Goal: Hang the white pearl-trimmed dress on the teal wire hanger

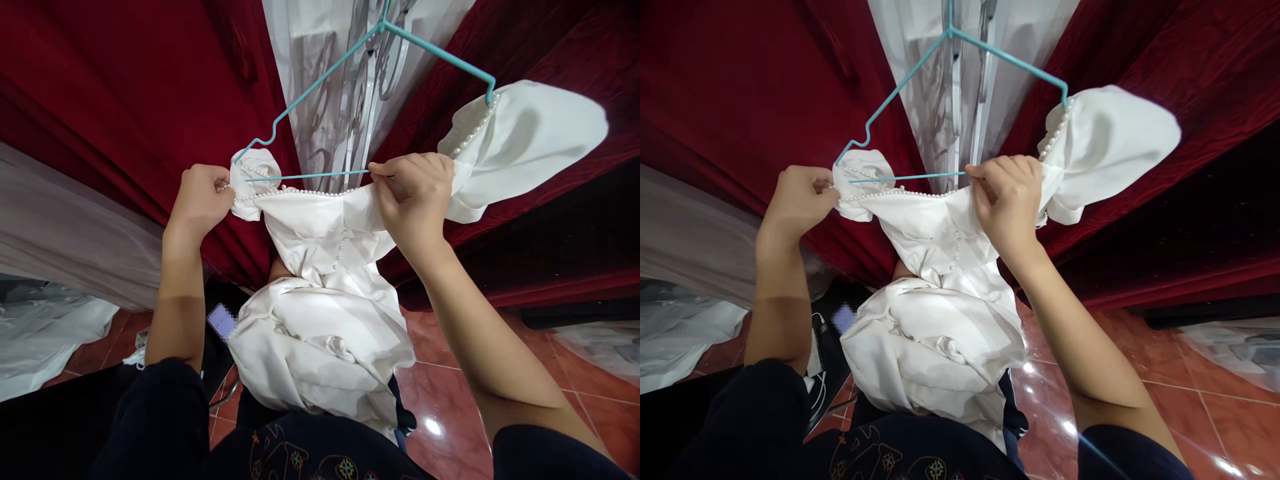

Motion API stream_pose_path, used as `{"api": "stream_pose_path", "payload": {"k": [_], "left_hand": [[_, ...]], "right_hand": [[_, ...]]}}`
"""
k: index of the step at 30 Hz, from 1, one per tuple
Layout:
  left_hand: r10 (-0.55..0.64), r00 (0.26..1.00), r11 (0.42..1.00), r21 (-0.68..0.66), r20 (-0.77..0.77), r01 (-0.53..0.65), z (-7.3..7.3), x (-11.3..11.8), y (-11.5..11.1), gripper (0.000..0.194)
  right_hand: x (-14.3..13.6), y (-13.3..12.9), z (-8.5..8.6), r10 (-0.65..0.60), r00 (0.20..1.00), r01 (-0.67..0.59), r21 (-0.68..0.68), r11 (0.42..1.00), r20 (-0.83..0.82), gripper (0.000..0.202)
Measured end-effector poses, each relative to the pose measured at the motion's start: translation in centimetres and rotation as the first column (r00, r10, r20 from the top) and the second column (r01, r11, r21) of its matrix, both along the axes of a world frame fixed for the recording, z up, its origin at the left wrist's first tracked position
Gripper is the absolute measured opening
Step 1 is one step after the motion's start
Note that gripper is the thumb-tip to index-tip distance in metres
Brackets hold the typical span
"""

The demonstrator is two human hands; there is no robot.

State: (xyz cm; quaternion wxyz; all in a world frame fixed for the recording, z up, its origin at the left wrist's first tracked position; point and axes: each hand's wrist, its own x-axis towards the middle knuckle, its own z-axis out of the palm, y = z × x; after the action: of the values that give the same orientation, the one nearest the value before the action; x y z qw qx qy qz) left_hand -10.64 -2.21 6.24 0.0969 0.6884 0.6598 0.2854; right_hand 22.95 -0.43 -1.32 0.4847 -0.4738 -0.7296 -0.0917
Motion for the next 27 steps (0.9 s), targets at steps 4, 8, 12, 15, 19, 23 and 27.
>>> {"api": "stream_pose_path", "payload": {"k": [4,8,12,15,19,23,27], "left_hand": [[0.046,0.996,0.999,-0.005,-0.078,-0.046,0.6,0.4,0.0,0.015],[0.156,0.973,0.988,0.020,-0.171,-0.155,-0.2,-0.6,0.9,0.017],[0.139,0.986,0.989,0.055,-0.094,-0.134,-1.7,-1.5,0.2,0.024],[-0.026,0.991,0.982,0.181,-0.130,0.050,-2.5,-0.2,-1.4,0.026],[-0.367,0.889,0.831,0.333,-0.274,0.446,-3.2,4.4,-2.2,0.029],[-0.287,0.938,0.818,0.459,-0.196,0.346,-2.8,8.5,-0.1,0.033],[-0.384,0.910,0.859,0.303,-0.153,0.413,-3.0,9.8,2.0,0.026]], "right_hand": [[0.2,-0.2,0.0,0.042,0.999,-0.043,-0.044,0.998,-0.022,0.019],[-0.2,-0.7,0.2,0.059,0.998,-0.060,-0.058,0.997,-0.016,0.019],[-0.6,-0.8,0.2,0.062,0.998,-0.063,-0.024,0.998,-0.012,0.021],[-0.8,-0.4,-0.1,0.057,0.998,-0.057,0.027,0.998,-0.019,0.023],[-1.1,0.0,-0.5,0.046,0.999,-0.046,0.003,0.999,-0.013,0.026],[-1.3,-0.3,-0.7,0.048,0.998,-0.047,0.034,0.998,-0.036,0.023],[-0.9,-1.2,-0.4,0.112,0.993,-0.109,0.080,0.991,-0.040,0.020]]}}
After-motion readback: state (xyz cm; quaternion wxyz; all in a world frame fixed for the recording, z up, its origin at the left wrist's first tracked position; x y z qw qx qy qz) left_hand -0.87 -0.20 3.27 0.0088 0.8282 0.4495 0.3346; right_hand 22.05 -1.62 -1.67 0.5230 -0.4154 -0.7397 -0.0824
